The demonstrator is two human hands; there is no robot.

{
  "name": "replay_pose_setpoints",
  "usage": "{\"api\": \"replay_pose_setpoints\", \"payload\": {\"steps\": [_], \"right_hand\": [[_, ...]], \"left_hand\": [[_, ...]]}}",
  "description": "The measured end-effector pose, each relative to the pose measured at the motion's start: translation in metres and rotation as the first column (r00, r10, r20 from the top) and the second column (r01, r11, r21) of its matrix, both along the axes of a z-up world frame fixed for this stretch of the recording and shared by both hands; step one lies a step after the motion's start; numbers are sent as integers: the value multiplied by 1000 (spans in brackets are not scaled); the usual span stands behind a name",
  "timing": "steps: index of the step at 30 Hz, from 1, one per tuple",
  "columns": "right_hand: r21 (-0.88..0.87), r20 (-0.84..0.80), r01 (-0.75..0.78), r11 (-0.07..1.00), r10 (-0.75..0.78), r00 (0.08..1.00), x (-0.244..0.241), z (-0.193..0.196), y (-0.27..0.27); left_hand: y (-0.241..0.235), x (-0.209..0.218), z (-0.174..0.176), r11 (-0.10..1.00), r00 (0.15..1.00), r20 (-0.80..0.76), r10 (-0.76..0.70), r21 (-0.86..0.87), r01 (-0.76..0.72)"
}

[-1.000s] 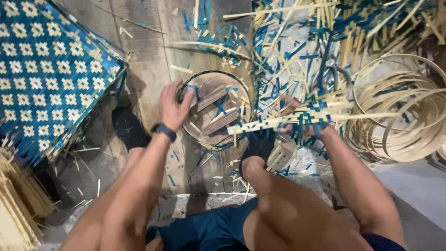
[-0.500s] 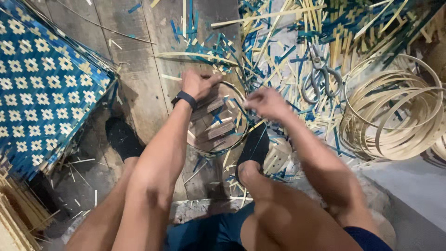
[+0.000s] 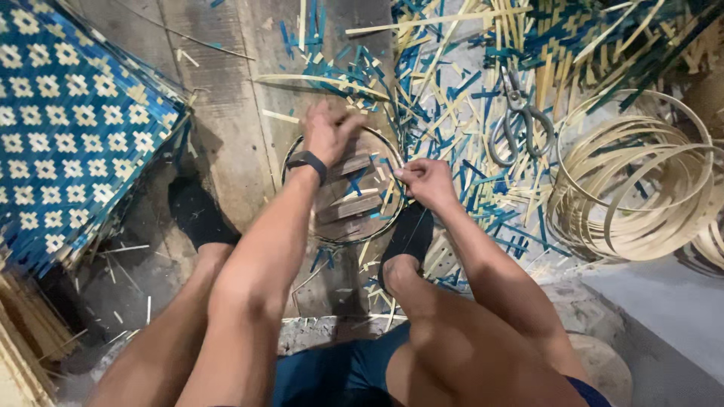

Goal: The person sits on the floor and repeatedly places a circular bamboo frame over a patterned woven mat, then uses scissors to trim the excess woven strips around the frame's edge. The trimmed pieces are discarded, and the process is repeated with multiple mats.

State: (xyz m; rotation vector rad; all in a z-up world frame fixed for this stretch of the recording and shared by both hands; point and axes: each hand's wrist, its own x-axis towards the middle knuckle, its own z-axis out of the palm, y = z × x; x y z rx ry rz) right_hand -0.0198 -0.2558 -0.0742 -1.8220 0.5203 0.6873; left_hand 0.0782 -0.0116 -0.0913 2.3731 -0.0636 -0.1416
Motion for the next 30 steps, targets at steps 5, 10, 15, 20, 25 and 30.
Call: {"api": "replay_pose_setpoints", "payload": {"steps": [5,10,15,20,25,30], "right_hand": [[159,-187,40,986,-10,982,-27,-5,-8],[218,-110,144,965,-122,986,-48,-26,0],[197,112,122,973,-145,983,-31,-24,-8],[267,-64,272,925,-265,962,-13,-13,-6],[299,-243,305,904,-236,941,-18,-15,5],[204,-151,216,955,-188,970,-28,-29,10]], "left_hand": [[97,-45,2,951,899,-309,310,115,-288],[139,-100,-15,847,711,-625,324,-143,-512],[124,-91,-29,838,706,-529,470,17,-546],[87,-141,-15,767,642,-552,532,-7,-642],[35,-198,-9,167,355,-895,272,-319,-933],[18,-205,-19,219,361,-866,348,-299,-929]]}}
